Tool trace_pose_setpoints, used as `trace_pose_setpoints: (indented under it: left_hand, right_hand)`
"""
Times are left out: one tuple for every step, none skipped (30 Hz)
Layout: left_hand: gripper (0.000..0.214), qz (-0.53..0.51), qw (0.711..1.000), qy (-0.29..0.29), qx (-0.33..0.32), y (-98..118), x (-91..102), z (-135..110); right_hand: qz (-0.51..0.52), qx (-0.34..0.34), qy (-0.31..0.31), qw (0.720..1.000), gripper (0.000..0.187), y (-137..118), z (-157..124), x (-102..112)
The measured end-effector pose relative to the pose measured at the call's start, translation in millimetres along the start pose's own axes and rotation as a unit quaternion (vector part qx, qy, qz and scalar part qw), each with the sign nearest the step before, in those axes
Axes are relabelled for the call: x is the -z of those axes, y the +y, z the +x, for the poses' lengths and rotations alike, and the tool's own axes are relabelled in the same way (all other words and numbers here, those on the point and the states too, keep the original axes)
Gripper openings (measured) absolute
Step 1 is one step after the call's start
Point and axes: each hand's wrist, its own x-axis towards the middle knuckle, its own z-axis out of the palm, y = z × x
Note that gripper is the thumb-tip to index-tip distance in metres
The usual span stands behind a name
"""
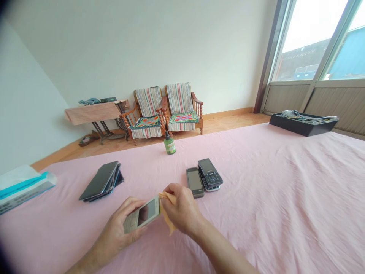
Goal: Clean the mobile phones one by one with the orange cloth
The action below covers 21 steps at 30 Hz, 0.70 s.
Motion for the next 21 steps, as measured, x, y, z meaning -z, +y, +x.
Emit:
trace_pose_setpoints:
  left_hand:
    - [0.038, 0.003, 1.000, -0.001, 0.001, 0, -0.4, 0]
    - [0.038, 0.006, 1.000, -0.002, 0.002, 1, -0.6, 0]
    - [0.038, 0.011, 1.000, -0.003, 0.004, 1, -0.7, 0]
    - [0.039, 0.016, 1.000, -0.002, 0.004, 1, -0.6, 0]
    - [0.039, 0.021, 1.000, -0.003, 0.005, 1, -0.4, -1]
    - [0.039, 0.025, 1.000, -0.003, 0.005, 1, -0.2, -1]
    - [0.038, 0.029, 1.000, -0.003, 0.004, 2, 0.0, -2]
    - [0.038, 0.031, 1.000, -0.003, 0.002, 2, 0.0, -2]
    - [0.037, 0.032, 0.999, -0.003, 0.001, 2, -0.1, -3]
    - [0.038, 0.030, 1.000, -0.005, 0.000, 3, -0.3, -3]
    - [0.039, 0.027, 1.000, -0.008, -0.003, 3, -0.8, -3]
    - [0.039, 0.024, 1.000, -0.011, -0.005, 4, -1.4, -4]
    - [0.040, 0.023, 1.000, -0.012, -0.007, 4, -2.2, -4]
    - [0.040, 0.023, 1.000, -0.013, -0.008, 5, -3.1, -4]
    - [0.040, 0.025, 1.000, -0.010, -0.008, 5, -3.9, -4]
    - [0.040, 0.032, 0.999, -0.004, -0.006, 5, -4.8, -4]
    - [0.039, 0.042, 0.999, 0.002, -0.002, 6, -5.8, -4]
    - [0.039, 0.055, 0.998, 0.009, 0.001, 6, -6.9, -4]
    - [0.038, 0.069, 0.997, 0.018, 0.002, 6, -8.2, -3]
    - [0.037, 0.084, 0.996, 0.030, 0.002, 6, -9.8, -3]
    - [0.035, 0.098, 0.994, 0.043, 0.002, 7, -11.6, -3]
  right_hand:
    - [0.006, 0.005, -0.002, 1.000, 0.011, -1, -1, -1]
    - [0.010, 0.007, -0.002, 1.000, 0.011, -2, -2, -1]
    - [0.012, 0.011, -0.006, 1.000, 0.012, -3, -3, 0]
    - [0.011, 0.016, -0.012, 1.000, 0.012, -4, -3, 1]
    - [0.008, 0.022, -0.025, 0.999, 0.011, -5, -4, 3]
    - [0.004, 0.028, -0.042, 0.999, 0.011, -5, -5, 5]
    - [0.002, 0.033, -0.060, 0.998, 0.010, -5, -5, 7]
    - [0.002, 0.032, -0.076, 0.997, 0.010, -5, -4, 9]
    - [0.007, 0.027, -0.087, 0.996, 0.009, -4, -4, 9]
    - [0.014, 0.018, -0.087, 0.996, 0.009, -3, -3, 9]
    - [0.020, 0.009, -0.078, 0.997, 0.010, -1, -2, 9]
    - [0.023, 0.003, -0.061, 0.998, 0.010, 0, -1, 7]
    - [0.021, -0.001, -0.042, 0.999, 0.010, 1, 0, 6]
    - [0.014, -0.002, -0.022, 1.000, 0.011, 2, 0, 4]
    - [0.003, 0.000, -0.009, 1.000, 0.011, 1, 0, 3]
    - [-0.011, 0.006, -0.007, 1.000, 0.012, 1, 0, 2]
    - [-0.025, 0.015, -0.014, 0.999, 0.012, 0, -1, 2]
    - [-0.041, 0.027, -0.023, 0.999, 0.013, 0, -2, 2]
    - [-0.059, 0.037, -0.029, 0.997, 0.013, 0, -3, 3]
    - [-0.077, 0.045, -0.030, 0.996, 0.013, 0, -4, 3]
    - [-0.093, 0.050, -0.026, 0.994, 0.014, 1, -5, 3]
